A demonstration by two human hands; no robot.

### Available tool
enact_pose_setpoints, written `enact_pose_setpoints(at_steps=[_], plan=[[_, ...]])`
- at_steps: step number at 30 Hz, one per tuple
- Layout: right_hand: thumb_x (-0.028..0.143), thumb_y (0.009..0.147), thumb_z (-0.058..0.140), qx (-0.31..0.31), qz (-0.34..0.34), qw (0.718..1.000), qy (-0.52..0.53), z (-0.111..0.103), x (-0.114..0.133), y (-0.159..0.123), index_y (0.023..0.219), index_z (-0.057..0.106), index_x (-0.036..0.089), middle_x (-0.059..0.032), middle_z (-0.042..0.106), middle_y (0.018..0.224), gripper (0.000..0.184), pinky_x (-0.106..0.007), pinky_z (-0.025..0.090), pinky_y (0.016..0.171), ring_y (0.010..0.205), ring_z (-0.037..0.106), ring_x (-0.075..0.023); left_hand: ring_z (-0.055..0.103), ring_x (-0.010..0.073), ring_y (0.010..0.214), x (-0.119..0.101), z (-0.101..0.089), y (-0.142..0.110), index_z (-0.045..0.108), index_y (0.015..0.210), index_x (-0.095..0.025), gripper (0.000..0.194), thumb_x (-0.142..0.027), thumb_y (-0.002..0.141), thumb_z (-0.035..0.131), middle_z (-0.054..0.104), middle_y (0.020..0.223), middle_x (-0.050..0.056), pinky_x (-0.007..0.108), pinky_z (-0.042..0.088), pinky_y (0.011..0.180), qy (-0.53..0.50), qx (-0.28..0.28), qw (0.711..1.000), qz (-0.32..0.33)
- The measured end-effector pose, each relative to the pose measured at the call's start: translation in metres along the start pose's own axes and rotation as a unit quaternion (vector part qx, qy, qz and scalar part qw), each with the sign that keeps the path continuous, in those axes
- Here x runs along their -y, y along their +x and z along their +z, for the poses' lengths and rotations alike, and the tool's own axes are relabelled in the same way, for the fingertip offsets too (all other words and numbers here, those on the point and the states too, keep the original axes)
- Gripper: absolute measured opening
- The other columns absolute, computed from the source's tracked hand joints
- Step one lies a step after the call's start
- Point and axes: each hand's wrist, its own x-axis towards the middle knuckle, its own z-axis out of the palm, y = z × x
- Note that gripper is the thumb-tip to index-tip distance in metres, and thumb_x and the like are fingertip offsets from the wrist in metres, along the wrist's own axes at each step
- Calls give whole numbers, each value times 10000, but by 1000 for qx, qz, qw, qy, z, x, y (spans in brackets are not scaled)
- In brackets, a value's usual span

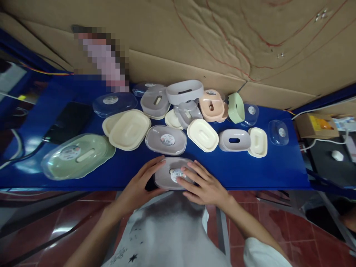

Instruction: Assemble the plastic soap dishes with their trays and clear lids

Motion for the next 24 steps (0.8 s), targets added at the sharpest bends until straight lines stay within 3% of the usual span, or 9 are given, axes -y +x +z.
enact_pose_setpoints(at_steps=[4,7,13,18,24], plan=[[279,1007,737,-12,13,999,-28,8,3,-7,1497,610,275,-75,599,1573,505,-561,399,1292,1626,316,-279,492,313,1529,1,2,-1,288,1670,-398,856,-332,962,765,455,1666,110,528,495,1218,11,-4,1000,10],[216,994,746,-24,27,999,-15,7,5,-11,1527,588,239,-90,604,1568,556,-536,400,1297,1628,305,-281,496,305,1525,2,3,-1,271,1678,-408,842,-333,984,740,452,1669,108,518,501,1213,22,-4,999,24],[249,1008,729,-42,55,996,59,2,2,-11,1664,397,276,-90,521,1642,736,-557,453,1264,1608,340,-318,498,310,1522,0,5,1,257,1679,-424,843,-359,988,735,449,1679,89,523,502,1213,35,-6,999,32],[244,1022,705,-32,55,995,82,-1,-5,-11,1682,343,330,-66,490,1667,758,-574,466,1253,1616,323,-322,527,309,1495,0,5,3,266,1675,-418,829,-382,990,730,469,1665,83,528,514,1200,48,-17,998,43],[226,1001,731,-22,26,999,33,-7,-6,-6,1695,323,274,-108,538,1625,807,-547,483,1247,1612,333,-327,543,317,1479,-4,10,4,323,1653,-389,803,-469,971,740,499,1636,105,540,525,1185,58,-34,997,40]])
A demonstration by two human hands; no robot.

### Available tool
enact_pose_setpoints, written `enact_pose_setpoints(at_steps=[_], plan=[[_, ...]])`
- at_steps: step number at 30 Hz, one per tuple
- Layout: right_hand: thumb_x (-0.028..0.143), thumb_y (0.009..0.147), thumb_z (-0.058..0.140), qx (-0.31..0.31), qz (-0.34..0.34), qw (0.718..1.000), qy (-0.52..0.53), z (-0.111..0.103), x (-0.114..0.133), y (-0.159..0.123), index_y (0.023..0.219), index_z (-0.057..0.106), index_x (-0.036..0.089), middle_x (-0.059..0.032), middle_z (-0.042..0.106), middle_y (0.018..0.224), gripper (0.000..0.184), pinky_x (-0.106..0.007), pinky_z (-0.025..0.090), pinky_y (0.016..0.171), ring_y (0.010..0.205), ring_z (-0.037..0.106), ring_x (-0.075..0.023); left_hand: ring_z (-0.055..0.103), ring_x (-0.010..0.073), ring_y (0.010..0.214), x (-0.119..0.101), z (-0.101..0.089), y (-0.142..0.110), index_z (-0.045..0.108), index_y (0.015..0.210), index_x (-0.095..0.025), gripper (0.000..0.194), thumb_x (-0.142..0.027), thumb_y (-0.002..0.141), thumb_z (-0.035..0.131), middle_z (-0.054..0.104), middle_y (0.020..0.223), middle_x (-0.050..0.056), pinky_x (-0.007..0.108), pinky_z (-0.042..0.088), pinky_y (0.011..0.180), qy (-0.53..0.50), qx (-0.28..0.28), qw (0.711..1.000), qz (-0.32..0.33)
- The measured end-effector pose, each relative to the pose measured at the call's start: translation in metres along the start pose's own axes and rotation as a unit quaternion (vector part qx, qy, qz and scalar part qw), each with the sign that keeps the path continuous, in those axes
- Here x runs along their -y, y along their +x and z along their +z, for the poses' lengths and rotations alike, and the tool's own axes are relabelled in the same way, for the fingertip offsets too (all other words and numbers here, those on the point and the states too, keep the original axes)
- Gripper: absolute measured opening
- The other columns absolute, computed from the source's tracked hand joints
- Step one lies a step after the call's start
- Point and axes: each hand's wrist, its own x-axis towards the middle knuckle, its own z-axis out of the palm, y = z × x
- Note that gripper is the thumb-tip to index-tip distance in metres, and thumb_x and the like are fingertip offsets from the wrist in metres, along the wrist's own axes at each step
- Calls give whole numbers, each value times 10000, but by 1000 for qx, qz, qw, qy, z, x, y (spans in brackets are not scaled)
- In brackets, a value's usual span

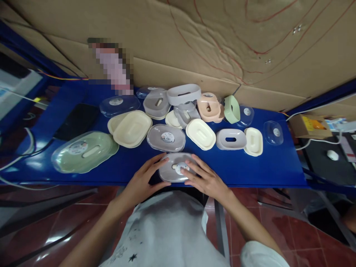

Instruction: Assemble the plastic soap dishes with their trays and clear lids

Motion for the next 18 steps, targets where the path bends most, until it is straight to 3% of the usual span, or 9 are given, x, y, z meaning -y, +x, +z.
enact_pose_setpoints(at_steps=[5,7,10,12,15,16,18], plan=[[239,1009,725,5,14,998,-61,-4,8,-19,1681,368,249,-122,589,1576,762,-552,517,1217,1596,369,-346,486,321,1523,-4,-13,0,317,1659,-356,771,-434,999,707,435,1681,129,537,505,1197,50,-6,998,37],[243,1003,732,-11,53,994,-94,-11,8,-42,1666,401,265,-125,610,1553,741,-581,515,1204,1560,437,-354,476,338,1524,0,-23,3,351,1647,-313,740,-410,1004,704,427,1677,160,547,487,1203,104,-72,992,27],[235,985,743,-66,152,975,-150,-25,1,-81,1648,433,294,-133,610,1550,735,-638,486,1189,1498,515,-375,461,396,1519,11,-34,13,403,1624,-223,691,-344,1010,694,465,1638,216,598,441,1203,220,-180,958,-34],[208,985,723,-112,218,950,-195,-31,-3,-96,1651,427,295,-144,560,1598,734,-668,451,1193,1511,492,-397,532,410,1448,18,-34,20,454,1592,-171,622,-298,1020,665,575,1537,226,614,422,1188,286,-195,936,-60],[173,977,710,-188,258,918,-234,-26,2,-88,1673,383,283,-156,478,1663,777,-680,410,1206,1560,413,-417,704,335,1165,22,-29,27,582,1477,-169,443,-211,1037,604,749,1256,154,561,452,1117,332,-186,923,-64],[161,975,706,-206,254,918,-223,-21,7,-77,1672,383,284,-153,497,1649,778,-660,422,1199,1552,428,-405,722,310,1082,20,-27,26,616,1433,-176,398,-183,1036,592,768,1180,130,537,465,1084,339,-188,920,-62],[145,993,671,-192,216,944,-159,-6,18,-44,1651,415,291,-130,601,1558,721,-576,480,1159,1474,535,-347,719,292,1014,14,-24,19,650,1373,-171,356,-147,1024,586,775,1104,112,503,479,1035,345,-196,916,-60]])
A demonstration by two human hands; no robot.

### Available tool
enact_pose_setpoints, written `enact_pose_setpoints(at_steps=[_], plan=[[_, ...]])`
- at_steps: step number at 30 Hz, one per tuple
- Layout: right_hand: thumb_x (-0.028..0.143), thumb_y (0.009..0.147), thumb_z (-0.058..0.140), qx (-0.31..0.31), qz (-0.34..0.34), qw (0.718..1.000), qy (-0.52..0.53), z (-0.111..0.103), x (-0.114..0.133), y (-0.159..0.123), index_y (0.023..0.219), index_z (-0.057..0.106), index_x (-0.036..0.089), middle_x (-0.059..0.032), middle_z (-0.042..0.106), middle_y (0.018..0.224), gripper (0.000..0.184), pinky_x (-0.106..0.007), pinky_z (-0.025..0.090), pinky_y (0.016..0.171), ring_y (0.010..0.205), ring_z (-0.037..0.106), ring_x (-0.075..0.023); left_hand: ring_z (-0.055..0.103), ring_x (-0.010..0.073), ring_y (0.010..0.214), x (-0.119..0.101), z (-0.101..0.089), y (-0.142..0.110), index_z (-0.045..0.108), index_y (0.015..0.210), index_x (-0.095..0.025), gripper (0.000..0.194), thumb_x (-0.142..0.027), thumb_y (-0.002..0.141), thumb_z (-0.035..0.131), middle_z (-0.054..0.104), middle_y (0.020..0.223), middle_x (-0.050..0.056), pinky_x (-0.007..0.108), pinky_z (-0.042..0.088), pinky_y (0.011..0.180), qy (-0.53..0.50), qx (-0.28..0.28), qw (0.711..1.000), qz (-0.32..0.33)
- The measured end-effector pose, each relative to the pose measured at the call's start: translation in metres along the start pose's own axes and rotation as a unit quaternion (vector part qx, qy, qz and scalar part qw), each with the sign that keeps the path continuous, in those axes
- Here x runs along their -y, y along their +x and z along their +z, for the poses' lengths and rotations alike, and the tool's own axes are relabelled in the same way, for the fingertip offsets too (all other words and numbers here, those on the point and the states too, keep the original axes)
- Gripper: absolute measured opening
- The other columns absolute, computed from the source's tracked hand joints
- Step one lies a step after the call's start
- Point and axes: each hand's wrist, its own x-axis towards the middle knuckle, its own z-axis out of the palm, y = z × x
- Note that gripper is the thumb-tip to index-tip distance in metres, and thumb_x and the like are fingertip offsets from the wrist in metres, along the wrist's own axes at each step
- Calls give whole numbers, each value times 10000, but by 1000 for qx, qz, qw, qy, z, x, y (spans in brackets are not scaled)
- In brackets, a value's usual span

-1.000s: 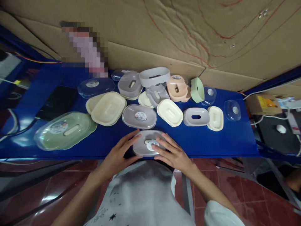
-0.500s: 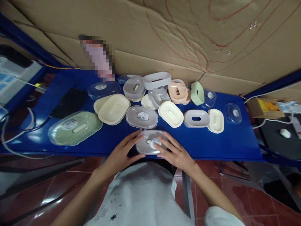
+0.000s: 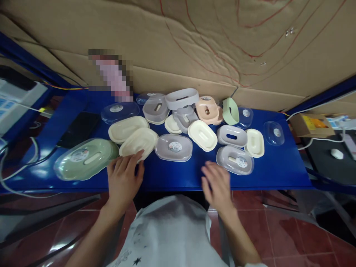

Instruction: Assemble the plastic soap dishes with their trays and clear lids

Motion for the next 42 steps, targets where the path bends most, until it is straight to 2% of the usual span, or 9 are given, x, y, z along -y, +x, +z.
enact_pose_setpoints(at_steps=[5,10,15,21,26,29,32,35,42], plan=[[243,1086,572,186,-117,972,79,42,61,52,1565,519,241,-105,691,1456,482,-452,532,1022,1231,689,-262,686,284,1007,-3,-25,-37,666,1300,-166,326,-94,989,599,750,1102,105,522,478,1055,-44,29,998,18],[247,1096,547,142,-45,989,12,48,74,81,1502,574,169,-140,715,1403,415,-454,536,922,1166,706,-295,665,255,1086,4,-32,-71,671,1257,-185,323,-51,976,586,700,1127,97,541,469,1150,-154,55,986,39],[80,1074,419,186,-155,967,83,62,93,120,1484,578,167,-109,707,1424,449,-416,509,1067,1282,656,-242,677,216,1113,8,-25,-65,670,1218,-210,271,-75,994,600,706,1138,66,512,484,1186,-246,77,961,98],[21,1049,372,243,-267,932,-21,151,131,226,1490,537,108,-153,579,1575,478,-498,400,1177,1456,509,-298,694,208,1058,11,-21,-50,686,1138,-219,171,-127,1006,628,723,1097,57,486,527,1128,-255,69,958,107],[96,1070,465,292,-257,921,-20,212,159,286,1576,441,99,-163,498,1640,507,-504,391,1165,1484,463,-326,697,215,1084,10,-16,-52,682,1148,-218,182,-121,1002,631,735,1105,62,488,527,1116,-256,52,960,100],[102,1077,457,280,-268,921,-35,211,162,282,1560,455,97,-177,561,1568,483,-513,387,1141,1413,515,-332,699,209,1088,12,-16,-54,676,1158,-214,198,-106,1000,628,731,1109,63,480,517,1137,-271,50,957,93],[163,1107,439,248,-285,925,-45,189,157,258,1483,520,96,-174,615,1482,390,-496,407,1093,1332,564,-328,696,212,1096,16,-17,-56,667,1173,-214,207,-104,1003,623,727,1117,66,486,509,1150,-278,48,954,99],[249,1102,527,287,-297,909,-54,167,149,232,1368,599,130,-151,653,1414,301,-468,438,1034,1237,618,-311,692,219,1113,21,-17,-57,658,1192,-214,214,-108,1010,618,730,1134,69,491,508,1151,-273,51,954,115],[79,1055,520,324,-282,901,-55,139,139,189,1260,665,145,-124,738,1205,259,-424,471,932,1111,670,-268,703,228,1122,27,-17,-57,662,1199,-211,224,-105,1003,631,743,1134,74,484,513,1139,-256,48,956,136]])
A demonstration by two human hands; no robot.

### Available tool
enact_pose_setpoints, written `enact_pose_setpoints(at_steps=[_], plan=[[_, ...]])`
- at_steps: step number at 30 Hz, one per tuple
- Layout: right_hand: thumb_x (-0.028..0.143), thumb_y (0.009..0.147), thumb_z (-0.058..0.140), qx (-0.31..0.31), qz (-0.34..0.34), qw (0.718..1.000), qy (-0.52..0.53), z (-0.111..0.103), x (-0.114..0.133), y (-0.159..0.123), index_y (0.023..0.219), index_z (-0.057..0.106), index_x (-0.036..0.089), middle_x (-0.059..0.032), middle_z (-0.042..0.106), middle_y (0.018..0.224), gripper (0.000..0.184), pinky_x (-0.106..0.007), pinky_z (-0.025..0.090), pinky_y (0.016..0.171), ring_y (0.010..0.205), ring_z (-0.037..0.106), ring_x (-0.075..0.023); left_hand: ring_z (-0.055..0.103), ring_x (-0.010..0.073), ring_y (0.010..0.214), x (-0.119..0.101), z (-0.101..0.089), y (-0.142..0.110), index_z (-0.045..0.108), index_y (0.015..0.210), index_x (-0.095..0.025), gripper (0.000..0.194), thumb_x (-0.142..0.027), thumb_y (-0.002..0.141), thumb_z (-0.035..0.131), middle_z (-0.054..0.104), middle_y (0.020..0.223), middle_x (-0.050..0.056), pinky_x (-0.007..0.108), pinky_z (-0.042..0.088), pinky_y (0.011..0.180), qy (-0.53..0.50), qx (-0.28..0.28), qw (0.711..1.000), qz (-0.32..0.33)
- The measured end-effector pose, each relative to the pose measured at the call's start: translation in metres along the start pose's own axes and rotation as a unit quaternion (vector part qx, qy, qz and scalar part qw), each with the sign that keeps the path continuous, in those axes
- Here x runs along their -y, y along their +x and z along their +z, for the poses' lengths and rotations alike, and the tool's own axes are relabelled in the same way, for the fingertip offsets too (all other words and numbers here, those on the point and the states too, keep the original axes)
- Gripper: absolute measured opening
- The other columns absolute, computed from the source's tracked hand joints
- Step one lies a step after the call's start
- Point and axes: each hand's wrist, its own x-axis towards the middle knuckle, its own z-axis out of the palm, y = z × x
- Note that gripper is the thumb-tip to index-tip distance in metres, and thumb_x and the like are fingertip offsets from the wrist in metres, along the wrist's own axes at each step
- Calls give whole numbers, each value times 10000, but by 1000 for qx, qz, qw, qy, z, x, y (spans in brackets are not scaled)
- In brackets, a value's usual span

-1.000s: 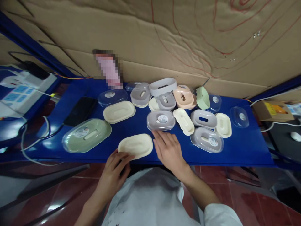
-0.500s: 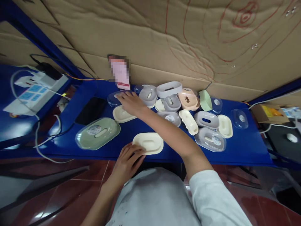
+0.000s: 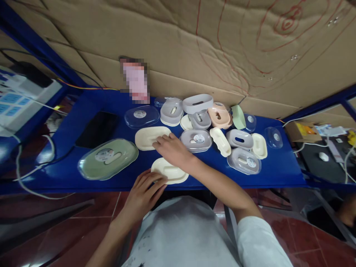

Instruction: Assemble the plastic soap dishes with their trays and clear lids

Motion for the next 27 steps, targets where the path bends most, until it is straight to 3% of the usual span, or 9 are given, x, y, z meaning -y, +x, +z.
enact_pose_setpoints(at_steps=[5,7,10,12,17,19,21,25,27], plan=[[114,1091,465,-77,13,995,64,-12,3,-57,1419,620,154,-131,707,1397,365,-422,452,1102,1308,630,-251,714,234,1132,2,-2,-4,675,1230,-210,265,-109,986,655,746,1136,72,485,516,1148,-2,-4,1000,-4],[157,1107,445,-131,79,984,91,-20,-13,-81,1448,614,187,-116,679,1462,382,-437,419,1170,1389,589,-249,716,226,1112,3,-3,-4,679,1225,-221,262,-107,991,646,744,1119,64,483,519,1143,-9,2,1000,-6],[308,1116,470,-180,241,949,92,-31,-54,-97,1345,689,182,-127,738,1352,341,-465,470,1112,1299,649,-293,711,220,1075,4,-3,-1,680,1191,-218,230,-105,995,645,737,1096,60,488,525,1124,-11,7,1000,0],[387,1105,493,-155,323,930,78,-36,-83,-90,1253,737,179,-130,776,1247,354,-462,497,1057,1202,692,-311,708,223,1073,4,-1,3,680,1184,-217,224,-106,992,650,737,1097,62,488,531,1110,-8,5,1000,7],[514,1014,662,45,424,904,29,-44,-112,-36,1074,793,157,-175,796,1137,384,-553,427,1107,1173,698,-356,709,222,1083,-1,4,13,695,1180,-223,228,-107,989,651,742,1107,60,484,536,1111,-5,15,1000,19],[445,1000,693,77,429,900,-7,-46,-111,-23,1030,793,127,-209,791,1136,335,-587,409,1107,1156,707,-378,709,223,1094,-4,7,14,696,1186,-225,232,-109,992,646,742,1113,61,491,536,1118,-7,16,1000,13],[370,1013,662,57,412,909,-37,-51,-110,-25,1014,797,125,-208,797,1102,281,-576,427,1079,1101,728,-377,710,222,1104,-5,8,13,692,1199,-230,244,-109,994,640,740,1117,60,499,536,1127,-19,15,1000,3],[362,1049,591,-61,361,930,-26,-69,-106,-68,1037,802,167,-151,809,1054,287,-507,499,1000,1031,751,-348,711,216,1097,-4,5,13,683,1215,-238,260,-104,996,639,729,1122,55,507,540,1133,-45,20,999,0],[370,1071,570,-135,318,939,2,-77,-92,-99,1133,776,182,-127,806,1124,286,-483,513,1001,1043,754,-321,707,228,1126,-3,3,14,678,1224,-245,262,-115,999,647,719,1162,65,496,559,1107,-49,27,998,7]])
